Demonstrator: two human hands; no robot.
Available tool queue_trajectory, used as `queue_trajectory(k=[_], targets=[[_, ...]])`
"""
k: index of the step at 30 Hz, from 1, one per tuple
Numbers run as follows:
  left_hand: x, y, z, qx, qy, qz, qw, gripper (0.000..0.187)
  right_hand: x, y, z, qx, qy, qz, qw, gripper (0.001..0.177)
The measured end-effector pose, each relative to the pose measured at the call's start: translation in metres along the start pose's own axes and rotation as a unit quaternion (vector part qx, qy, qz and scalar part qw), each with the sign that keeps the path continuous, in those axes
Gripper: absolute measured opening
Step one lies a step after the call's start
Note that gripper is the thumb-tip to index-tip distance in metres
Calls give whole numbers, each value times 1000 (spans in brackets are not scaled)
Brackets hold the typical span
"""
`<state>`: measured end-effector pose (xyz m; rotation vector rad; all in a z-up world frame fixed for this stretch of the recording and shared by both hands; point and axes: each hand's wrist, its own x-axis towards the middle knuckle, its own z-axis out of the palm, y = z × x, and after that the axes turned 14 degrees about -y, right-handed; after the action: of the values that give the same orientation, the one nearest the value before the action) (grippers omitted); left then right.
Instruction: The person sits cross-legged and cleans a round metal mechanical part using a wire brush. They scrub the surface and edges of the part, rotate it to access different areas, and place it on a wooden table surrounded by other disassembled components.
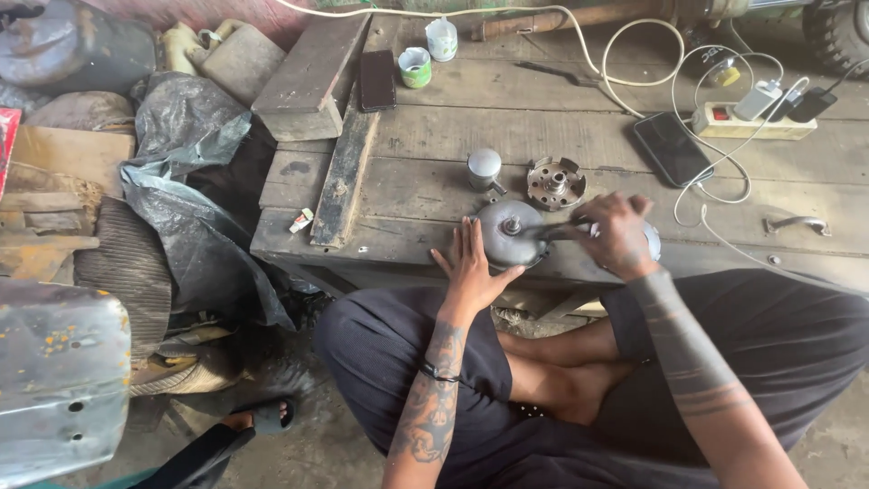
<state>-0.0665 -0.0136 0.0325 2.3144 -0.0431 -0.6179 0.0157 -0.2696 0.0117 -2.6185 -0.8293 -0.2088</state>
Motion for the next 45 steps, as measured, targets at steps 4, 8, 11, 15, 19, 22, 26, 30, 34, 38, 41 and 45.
queue_trajectory(k=[4,8,11,15,19,22,26,30,34,38,41,45], targets=[[10,3,2,-16,36,23,999,109,5,44,-13,-48,9,20,999,22],[31,-6,18,0,92,44,995,119,4,29,-9,-19,-28,-66,997,27],[50,-18,31,22,126,53,990,124,-1,39,-2,40,-17,-39,998,31],[56,-27,36,55,142,61,987,125,-15,68,15,184,25,55,981,35],[59,-27,32,54,117,62,990,130,-17,58,15,206,26,55,977,30],[61,-32,32,41,78,36,995,132,-11,24,7,168,-23,26,985,32],[60,-30,28,20,72,31,997,135,5,-5,-5,79,-76,-8,994,29],[51,-22,26,0,75,38,996,135,11,-11,-8,31,-117,46,992,28],[62,-30,31,22,80,23,996,132,14,2,-1,-19,-87,87,992,19],[62,-26,29,16,84,23,996,129,11,-1,-3,-2,-87,76,993,18],[60,-26,28,17,82,22,996,127,7,2,-4,14,-58,79,995,17],[59,-30,29,4,92,42,995,126,8,-6,-5,24,-97,61,993,20]])
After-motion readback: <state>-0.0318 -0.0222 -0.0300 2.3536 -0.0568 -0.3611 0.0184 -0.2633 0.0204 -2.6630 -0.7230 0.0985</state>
